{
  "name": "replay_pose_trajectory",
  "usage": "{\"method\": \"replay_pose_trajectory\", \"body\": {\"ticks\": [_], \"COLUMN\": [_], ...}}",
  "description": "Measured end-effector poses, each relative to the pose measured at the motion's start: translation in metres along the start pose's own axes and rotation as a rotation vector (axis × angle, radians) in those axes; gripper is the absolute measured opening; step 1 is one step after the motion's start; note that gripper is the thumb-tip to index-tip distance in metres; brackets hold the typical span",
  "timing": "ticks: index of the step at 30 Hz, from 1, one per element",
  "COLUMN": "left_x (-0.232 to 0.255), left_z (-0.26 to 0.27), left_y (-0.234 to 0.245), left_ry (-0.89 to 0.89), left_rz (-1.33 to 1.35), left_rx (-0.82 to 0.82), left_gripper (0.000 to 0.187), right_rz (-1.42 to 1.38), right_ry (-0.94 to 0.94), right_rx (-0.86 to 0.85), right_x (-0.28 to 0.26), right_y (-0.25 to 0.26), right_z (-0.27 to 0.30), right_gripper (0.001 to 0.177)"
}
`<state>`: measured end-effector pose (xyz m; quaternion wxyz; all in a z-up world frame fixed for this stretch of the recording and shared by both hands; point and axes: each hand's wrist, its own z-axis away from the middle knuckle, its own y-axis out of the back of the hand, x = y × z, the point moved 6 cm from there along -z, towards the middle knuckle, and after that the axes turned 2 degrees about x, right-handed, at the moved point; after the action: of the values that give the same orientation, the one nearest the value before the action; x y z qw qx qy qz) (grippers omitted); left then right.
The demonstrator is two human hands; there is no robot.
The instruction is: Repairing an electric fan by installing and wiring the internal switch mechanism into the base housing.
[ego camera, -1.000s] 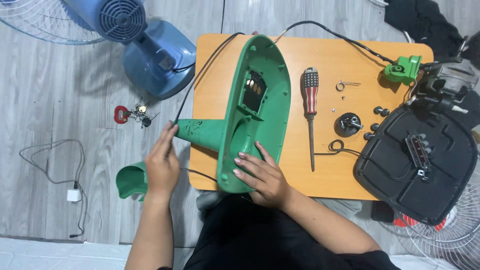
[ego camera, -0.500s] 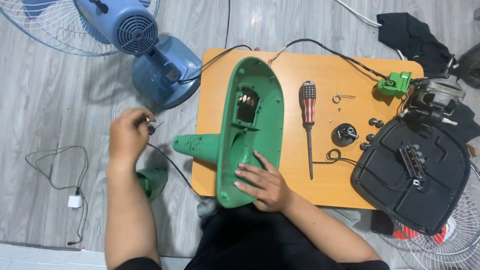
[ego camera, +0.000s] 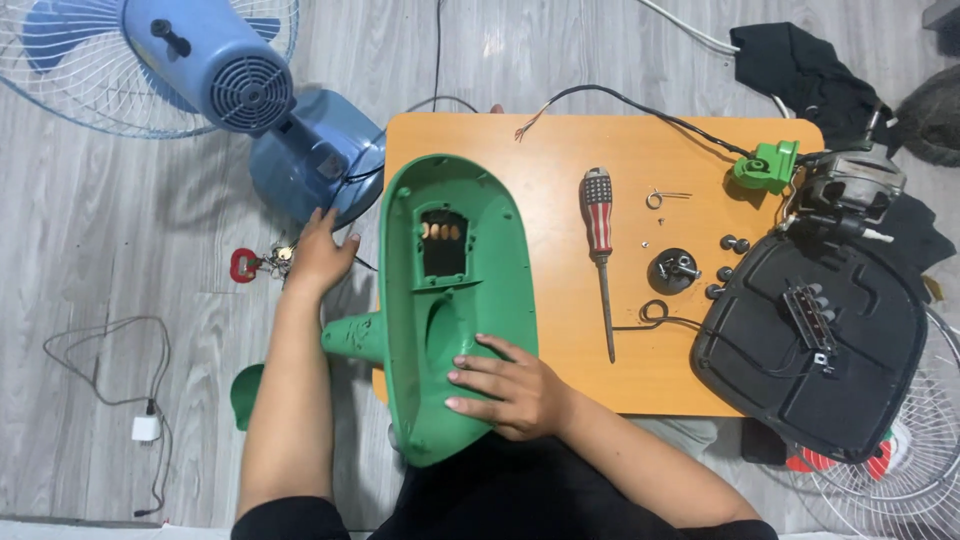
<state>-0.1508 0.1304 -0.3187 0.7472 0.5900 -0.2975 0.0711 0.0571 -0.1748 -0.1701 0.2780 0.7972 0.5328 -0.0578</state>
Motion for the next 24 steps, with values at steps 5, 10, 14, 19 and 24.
{"method": "replay_pose_trajectory", "body": {"ticks": [5, 10, 14, 19, 24], "left_x": [0.058, 0.048, 0.054, 0.044, 0.045], "left_z": [0.052, 0.093, 0.133, 0.160, 0.167], "left_y": [0.044, 0.060, 0.057, 0.036, 0.021], "left_ry": [-0.075, -0.047, 0.042, 0.044, 0.164], "left_rz": [0.487, 0.862, 0.830, 0.691, 1.331], "left_rx": [0.132, 0.003, -0.168, -0.091, 0.215], "left_gripper": [0.047, 0.045, 0.052, 0.037, 0.046], "right_rz": [-0.007, -0.001, 0.055, 0.073, 0.017], "right_ry": [0.010, 0.031, 0.043, 0.054, 0.038], "right_rx": [0.011, 0.025, 0.043, 0.072, 0.118], "right_x": [-0.001, -0.001, 0.002, -0.001, -0.004], "right_y": [0.004, 0.003, 0.005, 0.006, 0.012], "right_z": [-0.001, -0.001, 0.002, 0.002, 0.003], "right_gripper": [0.046, 0.046, 0.047, 0.045, 0.043]}}
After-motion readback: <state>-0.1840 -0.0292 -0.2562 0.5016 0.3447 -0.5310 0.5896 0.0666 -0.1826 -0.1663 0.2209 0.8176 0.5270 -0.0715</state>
